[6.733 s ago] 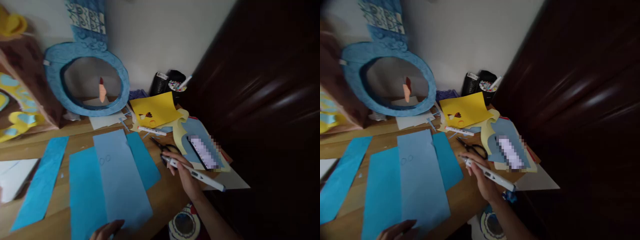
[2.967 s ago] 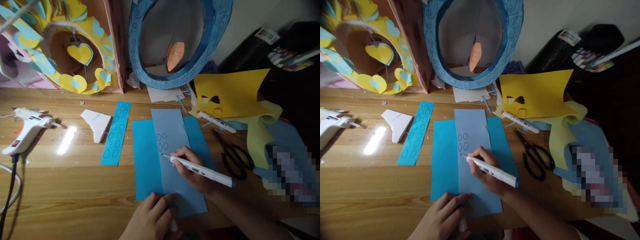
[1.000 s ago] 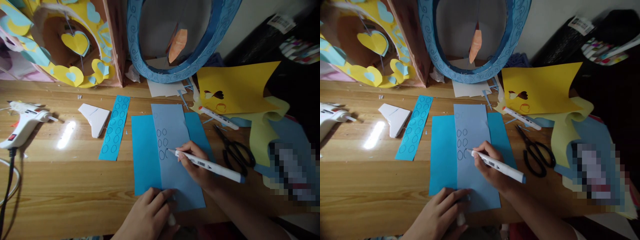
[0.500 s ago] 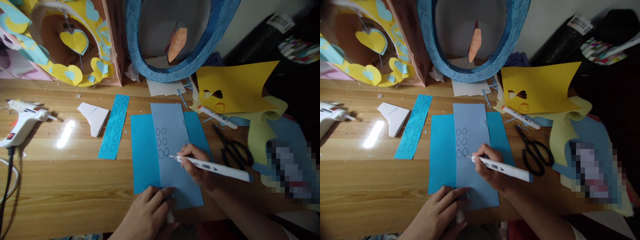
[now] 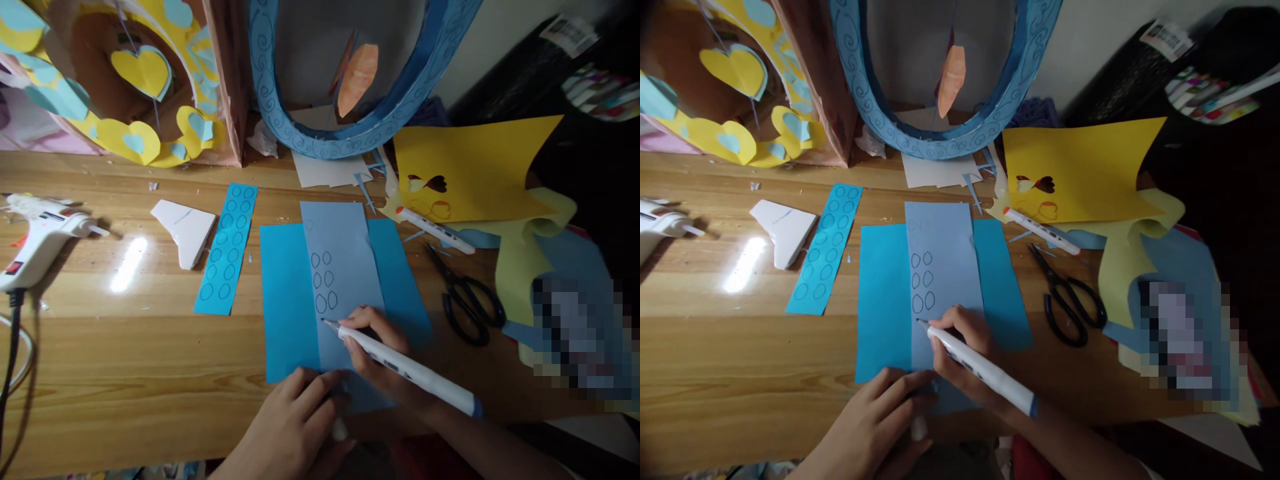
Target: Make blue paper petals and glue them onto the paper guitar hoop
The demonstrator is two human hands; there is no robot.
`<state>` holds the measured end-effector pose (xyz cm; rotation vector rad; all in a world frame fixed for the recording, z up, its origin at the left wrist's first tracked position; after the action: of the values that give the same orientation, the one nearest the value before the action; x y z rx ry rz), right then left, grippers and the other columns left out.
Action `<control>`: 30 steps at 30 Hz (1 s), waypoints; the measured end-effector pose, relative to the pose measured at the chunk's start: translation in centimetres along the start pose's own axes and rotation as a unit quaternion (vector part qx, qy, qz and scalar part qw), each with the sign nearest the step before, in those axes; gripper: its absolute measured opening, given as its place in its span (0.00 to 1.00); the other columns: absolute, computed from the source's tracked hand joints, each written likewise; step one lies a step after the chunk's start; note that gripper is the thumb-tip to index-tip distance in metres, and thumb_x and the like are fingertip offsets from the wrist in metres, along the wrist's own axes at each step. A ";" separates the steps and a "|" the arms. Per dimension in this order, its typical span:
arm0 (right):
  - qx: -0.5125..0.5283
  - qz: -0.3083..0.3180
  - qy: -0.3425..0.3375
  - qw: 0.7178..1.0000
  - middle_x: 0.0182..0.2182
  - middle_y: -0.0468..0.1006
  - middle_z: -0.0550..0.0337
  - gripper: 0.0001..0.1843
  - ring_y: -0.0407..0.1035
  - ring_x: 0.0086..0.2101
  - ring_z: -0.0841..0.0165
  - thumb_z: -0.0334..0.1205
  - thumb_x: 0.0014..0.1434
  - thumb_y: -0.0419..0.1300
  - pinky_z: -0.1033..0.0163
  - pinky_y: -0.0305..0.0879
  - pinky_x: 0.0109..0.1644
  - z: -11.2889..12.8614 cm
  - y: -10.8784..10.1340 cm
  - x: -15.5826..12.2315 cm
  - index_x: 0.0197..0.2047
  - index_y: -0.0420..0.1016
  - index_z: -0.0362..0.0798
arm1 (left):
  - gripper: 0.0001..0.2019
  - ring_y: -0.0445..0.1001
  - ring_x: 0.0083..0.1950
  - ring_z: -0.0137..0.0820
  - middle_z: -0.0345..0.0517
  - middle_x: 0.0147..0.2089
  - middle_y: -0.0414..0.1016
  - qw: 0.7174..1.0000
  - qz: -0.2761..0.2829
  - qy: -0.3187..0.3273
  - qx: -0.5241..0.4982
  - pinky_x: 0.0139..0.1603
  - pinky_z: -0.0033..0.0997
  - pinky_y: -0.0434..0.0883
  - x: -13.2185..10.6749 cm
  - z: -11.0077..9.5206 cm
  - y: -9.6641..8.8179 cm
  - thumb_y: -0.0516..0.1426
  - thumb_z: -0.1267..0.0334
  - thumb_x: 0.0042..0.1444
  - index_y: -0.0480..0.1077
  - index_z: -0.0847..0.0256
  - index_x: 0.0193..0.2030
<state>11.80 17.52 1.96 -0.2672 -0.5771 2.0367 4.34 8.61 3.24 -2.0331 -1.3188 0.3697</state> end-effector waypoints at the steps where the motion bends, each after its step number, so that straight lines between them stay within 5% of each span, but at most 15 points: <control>1: -0.006 0.007 -0.003 1.000 0.31 0.69 0.62 0.06 0.67 0.32 0.69 0.34 0.57 0.56 0.63 0.64 0.36 0.1 0.1 0.1 0.38 0.64 0.53 | 0.13 0.68 0.41 0.36 0.48 0.52 0.73 1.000 0.000 -0.001 -0.002 0.40 0.35 0.73 0.0 0.0 0.0 0.56 0.65 0.56 0.68 0.63 0.48; 9: 0.024 0.024 -0.022 0.999 0.25 0.67 0.64 0.03 0.63 0.25 0.70 0.37 0.56 0.55 0.64 0.60 0.29 0.6 0.1 -0.1 0.32 0.62 0.51 | 0.13 0.69 0.42 0.36 0.47 0.53 0.73 1.000 0.008 -0.010 -0.002 0.41 0.35 0.73 0.1 0.0 0.1 0.57 0.64 0.56 0.68 0.63 0.49; 16: 0.034 -0.003 0.044 0.998 0.31 0.70 0.63 0.03 0.66 0.31 0.69 0.38 0.58 0.56 0.63 0.63 0.34 -1.2 -0.2 -0.4 0.36 0.64 0.52 | 0.13 0.69 0.43 0.36 0.45 0.54 0.72 1.000 0.014 -0.013 -0.002 0.42 0.36 0.73 0.0 0.0 0.2 0.57 0.64 0.56 0.68 0.61 0.49; 26: -0.018 -0.017 -0.057 0.998 0.24 0.68 0.64 0.05 0.65 0.25 0.69 0.36 0.57 0.53 0.62 0.61 0.29 1.3 -0.4 0.1 0.30 0.60 0.51 | 0.14 0.68 0.43 0.36 0.45 0.55 0.72 1.000 0.007 -0.021 -0.010 0.42 0.35 0.73 -0.1 0.0 0.0 0.57 0.64 0.56 0.67 0.61 0.49; 30: 0.012 -0.007 -0.034 0.999 0.23 0.68 0.64 0.05 0.64 0.24 0.70 0.37 0.57 0.53 0.63 0.61 0.27 0.8 -0.7 0.1 0.29 0.61 0.51 | 0.13 0.68 0.42 0.36 0.45 0.54 0.72 1.000 0.001 -0.011 -0.007 0.41 0.36 0.73 0.1 0.0 0.0 0.57 0.65 0.56 0.68 0.62 0.48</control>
<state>11.91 17.64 3.03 -0.1785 -0.5943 2.0455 4.38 8.69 3.27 -2.0469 -1.3372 0.3861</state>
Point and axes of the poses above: each hand's wrist, its own x-axis towards the middle knuckle, its own y-axis out of the palm, z = x × y, the point moved 10 cm from there along x, towards the middle knuckle
